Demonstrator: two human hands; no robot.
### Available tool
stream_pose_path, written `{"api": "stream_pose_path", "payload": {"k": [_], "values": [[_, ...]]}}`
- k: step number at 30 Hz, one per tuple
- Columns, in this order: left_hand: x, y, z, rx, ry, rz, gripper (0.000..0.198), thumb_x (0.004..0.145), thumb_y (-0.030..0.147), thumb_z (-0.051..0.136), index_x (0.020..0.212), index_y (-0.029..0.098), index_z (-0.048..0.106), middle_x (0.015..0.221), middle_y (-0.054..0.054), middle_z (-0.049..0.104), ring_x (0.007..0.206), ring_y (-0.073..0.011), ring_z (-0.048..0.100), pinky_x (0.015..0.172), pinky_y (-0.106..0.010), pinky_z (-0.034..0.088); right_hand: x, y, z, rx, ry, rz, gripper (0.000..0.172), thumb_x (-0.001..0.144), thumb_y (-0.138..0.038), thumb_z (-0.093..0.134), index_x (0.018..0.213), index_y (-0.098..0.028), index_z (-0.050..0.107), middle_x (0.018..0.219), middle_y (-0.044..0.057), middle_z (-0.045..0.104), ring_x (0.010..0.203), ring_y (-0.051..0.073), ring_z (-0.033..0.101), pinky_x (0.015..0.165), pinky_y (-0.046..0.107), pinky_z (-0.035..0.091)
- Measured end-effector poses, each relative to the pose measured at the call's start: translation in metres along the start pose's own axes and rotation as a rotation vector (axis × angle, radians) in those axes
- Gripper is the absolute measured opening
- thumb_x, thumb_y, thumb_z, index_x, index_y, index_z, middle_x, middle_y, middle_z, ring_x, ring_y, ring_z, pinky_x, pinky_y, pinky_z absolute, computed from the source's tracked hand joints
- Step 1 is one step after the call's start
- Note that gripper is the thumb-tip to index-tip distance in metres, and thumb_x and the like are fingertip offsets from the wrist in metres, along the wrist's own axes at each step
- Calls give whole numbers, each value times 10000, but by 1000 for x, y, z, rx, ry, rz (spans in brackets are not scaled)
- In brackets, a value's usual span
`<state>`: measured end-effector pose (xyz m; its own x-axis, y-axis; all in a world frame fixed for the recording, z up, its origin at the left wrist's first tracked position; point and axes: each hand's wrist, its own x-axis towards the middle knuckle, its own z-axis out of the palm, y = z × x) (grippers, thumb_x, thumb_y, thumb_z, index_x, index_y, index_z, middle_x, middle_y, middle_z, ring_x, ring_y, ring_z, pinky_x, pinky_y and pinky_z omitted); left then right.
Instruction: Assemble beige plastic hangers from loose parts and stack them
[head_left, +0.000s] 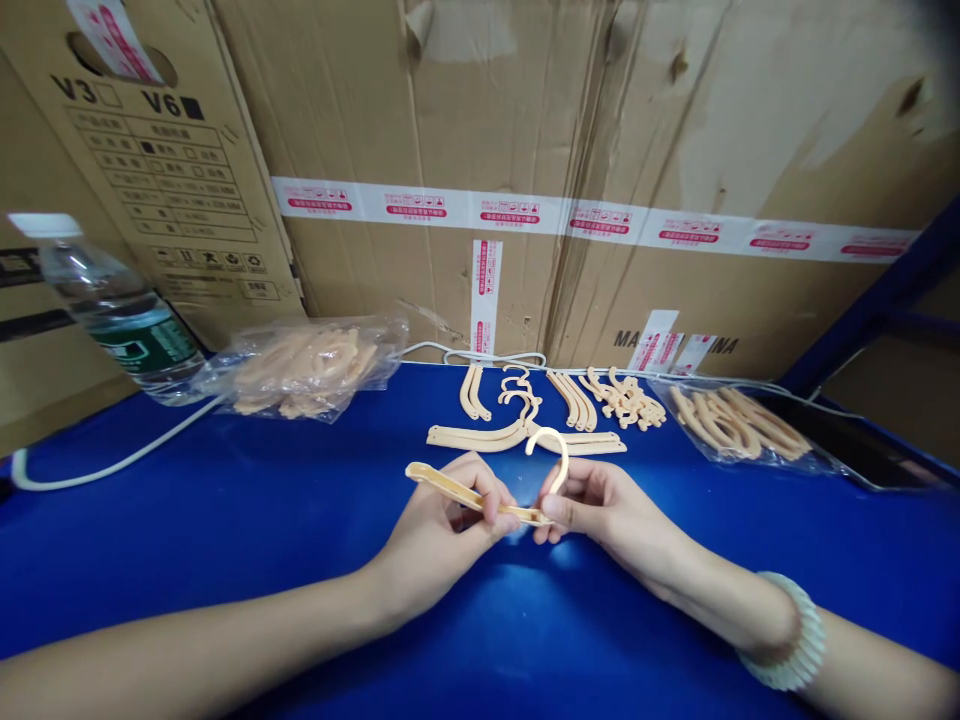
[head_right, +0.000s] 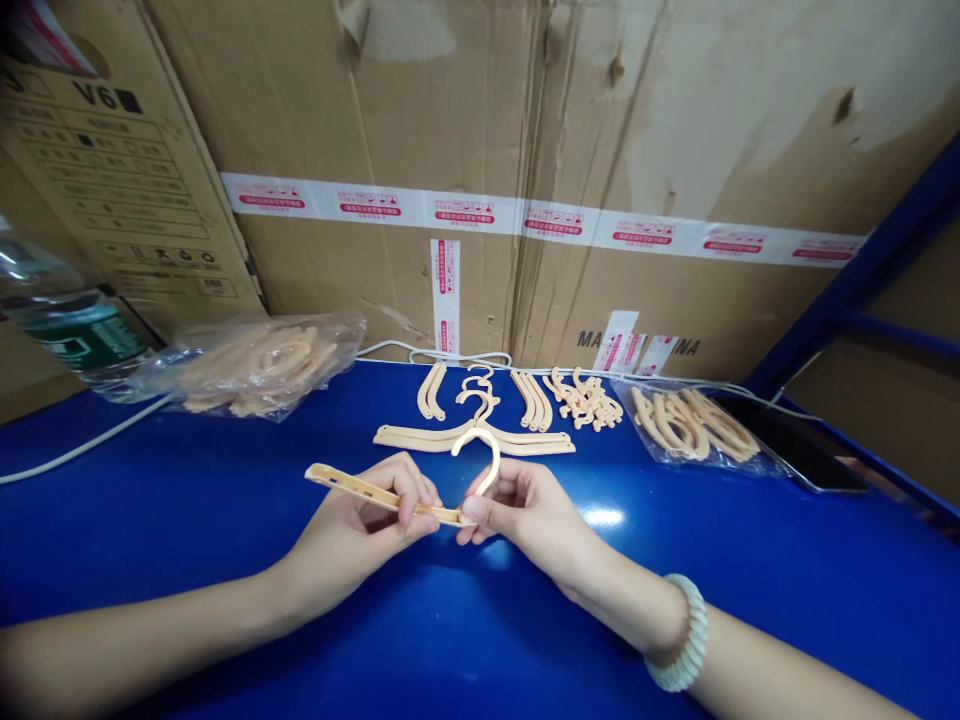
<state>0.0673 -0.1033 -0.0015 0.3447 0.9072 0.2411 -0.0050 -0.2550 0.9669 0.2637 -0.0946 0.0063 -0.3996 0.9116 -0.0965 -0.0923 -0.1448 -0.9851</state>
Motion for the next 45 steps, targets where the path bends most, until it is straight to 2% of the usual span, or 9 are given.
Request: {"api": "stream_pose_path", "payload": {"k": [6,15,22,27,32,36,39,42,45], "values": [[-1,-2,1,-42,-13,-35,240,751,205,687,628,195,480,740,21,580,715,-146,615,662,-274,514,-1,-2,7,-49,23,-7,333,609,-390,874,682,-165,639,580,12,690,546,121,641,556,229,505],[0,3,1,-113,-15,-126,236,722,205,705,653,192,480,712,21,624,705,-148,643,689,-282,525,-3,-2,6,-36,19,7,349,603,-365,877,689,-155,612,588,16,692,543,123,646,548,229,502],[-2,6,3,-155,-23,-150,249,714,194,706,643,187,467,697,24,610,686,-138,625,682,-271,505,-3,1,6,-58,0,2,394,629,-445,849,676,-160,581,561,5,665,522,124,641,537,239,497],[-3,7,4,-125,-1,-164,239,711,213,712,658,184,481,705,16,585,682,-141,592,662,-273,487,-4,5,7,-78,36,-21,379,647,-412,846,701,-172,557,548,-5,659,511,127,634,543,248,502],[1,7,3,-95,80,-155,231,716,231,705,688,186,480,702,21,574,678,-136,587,656,-262,484,-5,4,9,-56,66,-65,361,701,-429,813,755,-177,560,686,23,698,611,135,657,612,264,545],[4,5,1,-76,157,-156,252,698,214,738,797,186,509,731,38,572,695,-122,587,619,-221,480,-4,3,9,-165,82,-218,292,749,-409,779,741,-166,617,722,-1,623,581,88,563,505,199,494],[5,1,1,-116,187,-166,329,703,203,744,930,196,506,790,35,599,767,-137,623,683,-241,510,-3,5,8,-182,57,-222,279,770,-415,759,763,-168,630,630,-36,565,497,70,507,447,186,465],[4,-2,2,-141,119,-174,398,721,193,737,1023,208,478,855,15,644,824,-163,660,754,-292,527,-3,9,10,-154,53,-204,300,745,-430,776,763,-166,635,616,-29,576,507,84,518,437,190,477],[4,-3,3,-162,22,-210,395,734,202,737,1023,204,468,861,-11,700,836,-192,697,786,-333,532,-2,11,12,-147,43,-193,313,721,-439,792,758,-162,651,620,-15,598,528,98,551,462,205,501]]}}
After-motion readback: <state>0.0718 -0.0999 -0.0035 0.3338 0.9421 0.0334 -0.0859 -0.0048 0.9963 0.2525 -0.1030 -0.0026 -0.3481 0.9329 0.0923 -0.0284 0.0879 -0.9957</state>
